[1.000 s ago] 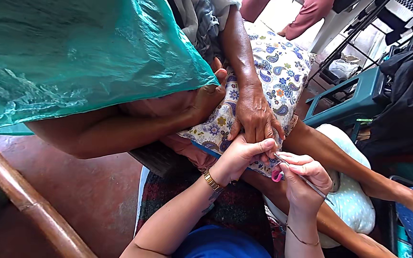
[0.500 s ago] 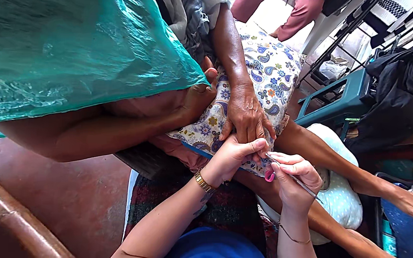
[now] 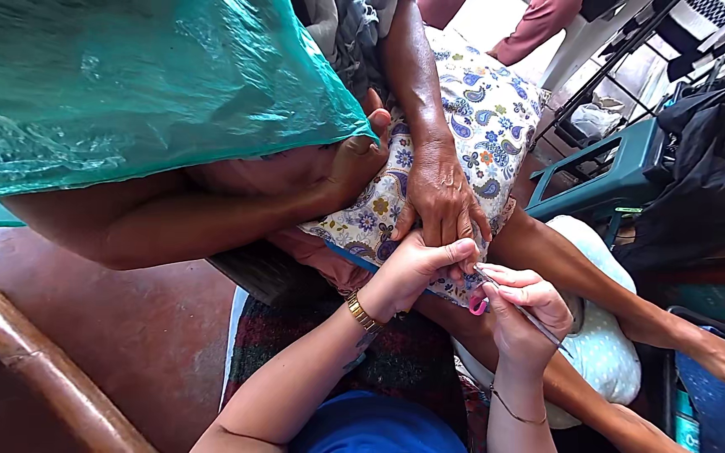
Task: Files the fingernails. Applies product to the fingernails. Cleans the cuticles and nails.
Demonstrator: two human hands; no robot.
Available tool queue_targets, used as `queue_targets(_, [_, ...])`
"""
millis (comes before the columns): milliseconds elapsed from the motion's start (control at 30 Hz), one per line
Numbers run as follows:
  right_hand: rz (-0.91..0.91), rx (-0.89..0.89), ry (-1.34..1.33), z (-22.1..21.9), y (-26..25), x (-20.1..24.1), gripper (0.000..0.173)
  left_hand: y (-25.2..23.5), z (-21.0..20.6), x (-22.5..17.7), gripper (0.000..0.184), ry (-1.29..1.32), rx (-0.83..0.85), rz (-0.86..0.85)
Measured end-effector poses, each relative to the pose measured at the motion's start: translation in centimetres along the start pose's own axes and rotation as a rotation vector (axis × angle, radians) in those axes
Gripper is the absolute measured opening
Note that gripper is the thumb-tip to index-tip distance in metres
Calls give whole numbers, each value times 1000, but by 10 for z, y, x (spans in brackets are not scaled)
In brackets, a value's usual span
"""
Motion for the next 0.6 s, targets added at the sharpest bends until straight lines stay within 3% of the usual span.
queue_targets(467, [-7,49,10,4,-3,0,23,-1,0,0,17,-5,2,-1])
queue_targets(600, [44,38,122,-3,-3,5,19,-1,0,0,17,1,-18,6])
Point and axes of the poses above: each hand's wrist, its own y-axis away from the middle knuckle, its own z-axis out of the back of the hand, x = y × z, the point moved 6 cm from there along -y, towards the middle knuckle, and after that the axes turned 2 degrees about -y, right-handed, at the moved point
